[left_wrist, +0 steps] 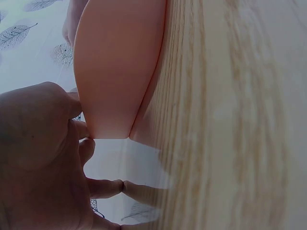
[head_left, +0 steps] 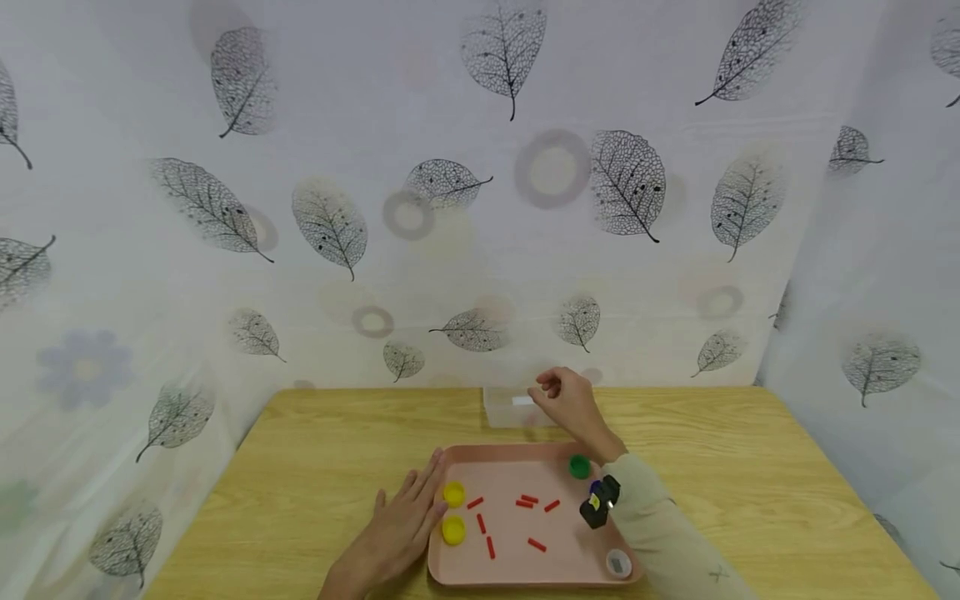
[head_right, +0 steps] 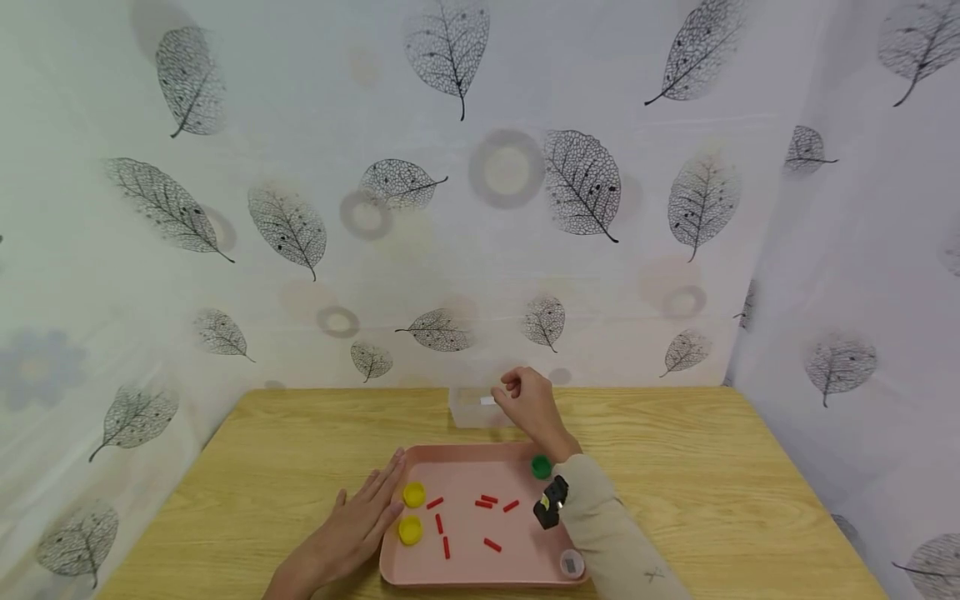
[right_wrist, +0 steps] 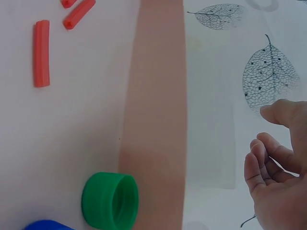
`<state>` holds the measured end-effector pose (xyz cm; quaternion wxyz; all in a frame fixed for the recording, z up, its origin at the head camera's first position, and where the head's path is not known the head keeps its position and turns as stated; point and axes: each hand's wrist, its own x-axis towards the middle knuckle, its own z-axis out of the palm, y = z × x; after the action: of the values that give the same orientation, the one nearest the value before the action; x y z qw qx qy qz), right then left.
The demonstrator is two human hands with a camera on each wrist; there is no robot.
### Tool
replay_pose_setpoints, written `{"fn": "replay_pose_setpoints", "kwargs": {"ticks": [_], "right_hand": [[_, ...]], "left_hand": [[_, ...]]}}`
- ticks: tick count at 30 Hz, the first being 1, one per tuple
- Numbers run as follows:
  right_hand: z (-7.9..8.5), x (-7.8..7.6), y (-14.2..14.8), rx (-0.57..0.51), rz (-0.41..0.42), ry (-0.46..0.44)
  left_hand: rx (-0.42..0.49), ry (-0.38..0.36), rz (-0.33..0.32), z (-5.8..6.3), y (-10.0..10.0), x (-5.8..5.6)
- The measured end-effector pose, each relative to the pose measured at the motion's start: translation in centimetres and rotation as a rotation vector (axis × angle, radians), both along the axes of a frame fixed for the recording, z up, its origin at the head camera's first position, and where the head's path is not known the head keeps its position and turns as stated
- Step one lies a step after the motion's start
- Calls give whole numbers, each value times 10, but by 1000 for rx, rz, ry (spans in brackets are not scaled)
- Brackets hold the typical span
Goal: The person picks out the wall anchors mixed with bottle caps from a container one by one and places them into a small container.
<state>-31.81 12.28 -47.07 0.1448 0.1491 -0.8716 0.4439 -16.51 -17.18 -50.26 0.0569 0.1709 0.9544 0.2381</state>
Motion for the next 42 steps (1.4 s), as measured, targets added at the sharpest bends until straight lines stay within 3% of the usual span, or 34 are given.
{"fn": "replay_pose_setpoints", "kwargs": {"ticks": [9, 14, 42], "right_hand": [[14, 20, 4, -50, 42, 36], [20, 37, 7, -85, 51, 10], [12, 122, 22, -158, 36, -5]], "left_hand": [[-7, -7, -3, 1, -1, -2], [-3, -3, -7, 2, -1, -2], [3, 0, 3, 2, 0, -1]]}}
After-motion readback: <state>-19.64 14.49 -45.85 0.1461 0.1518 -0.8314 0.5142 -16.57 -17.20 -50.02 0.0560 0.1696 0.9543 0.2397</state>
